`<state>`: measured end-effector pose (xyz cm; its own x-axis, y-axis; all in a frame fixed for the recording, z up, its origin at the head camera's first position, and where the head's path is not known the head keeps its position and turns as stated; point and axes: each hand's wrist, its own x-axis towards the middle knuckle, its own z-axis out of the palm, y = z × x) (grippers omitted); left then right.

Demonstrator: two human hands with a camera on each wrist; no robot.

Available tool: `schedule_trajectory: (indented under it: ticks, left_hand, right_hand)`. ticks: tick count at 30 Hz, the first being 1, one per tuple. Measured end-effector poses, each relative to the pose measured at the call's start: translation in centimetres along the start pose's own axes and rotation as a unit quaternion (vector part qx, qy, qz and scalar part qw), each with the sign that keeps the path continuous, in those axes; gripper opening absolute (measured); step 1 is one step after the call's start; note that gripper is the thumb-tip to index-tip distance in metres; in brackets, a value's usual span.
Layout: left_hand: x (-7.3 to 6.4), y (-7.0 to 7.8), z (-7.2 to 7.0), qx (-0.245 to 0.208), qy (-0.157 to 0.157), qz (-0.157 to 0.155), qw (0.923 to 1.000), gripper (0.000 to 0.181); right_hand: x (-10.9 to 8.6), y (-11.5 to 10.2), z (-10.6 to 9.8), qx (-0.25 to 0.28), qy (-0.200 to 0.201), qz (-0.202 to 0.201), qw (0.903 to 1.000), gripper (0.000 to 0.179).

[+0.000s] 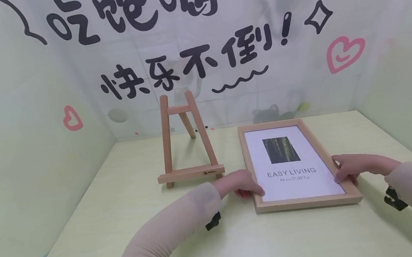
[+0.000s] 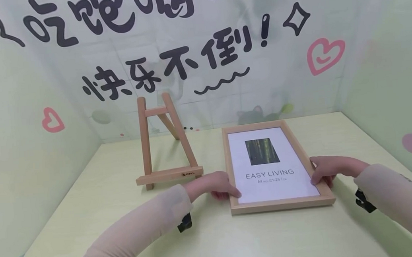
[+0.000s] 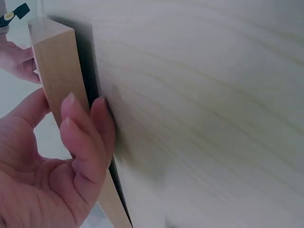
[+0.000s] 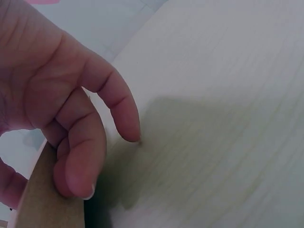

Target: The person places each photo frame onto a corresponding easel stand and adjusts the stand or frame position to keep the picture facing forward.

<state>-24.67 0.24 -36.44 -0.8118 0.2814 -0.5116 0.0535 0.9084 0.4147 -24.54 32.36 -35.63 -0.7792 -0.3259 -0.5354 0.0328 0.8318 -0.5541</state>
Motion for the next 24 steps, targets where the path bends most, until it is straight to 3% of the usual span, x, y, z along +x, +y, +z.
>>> schedule_trajectory:
  ticks: [9, 18, 24]
  left_hand:
    - [-1.6, 0.4, -0.3, -0.083, -0.017, 0.026, 0.9961, 0.026]
    - [-2.3, 0.5, -0.8, -0.124, -0.017, 0.017, 0.9920, 0.025]
    - [-2.3, -0.2, -1.0, -0.169, -0.055, 0.018, 0.9840, 0.021]
  right_hand:
    - [-0.7, -0.3, -0.2, 0.013, -0.003, -0.005, 0.9999, 0.067]
    - [-0.8, 0.5, -0.6, 0.051, -0.009, -0.021, 0.9985, 0.035]
    - [-0.8, 1.0, -0.3, 0.076, -0.021, -0.015, 0.9968, 0.052]
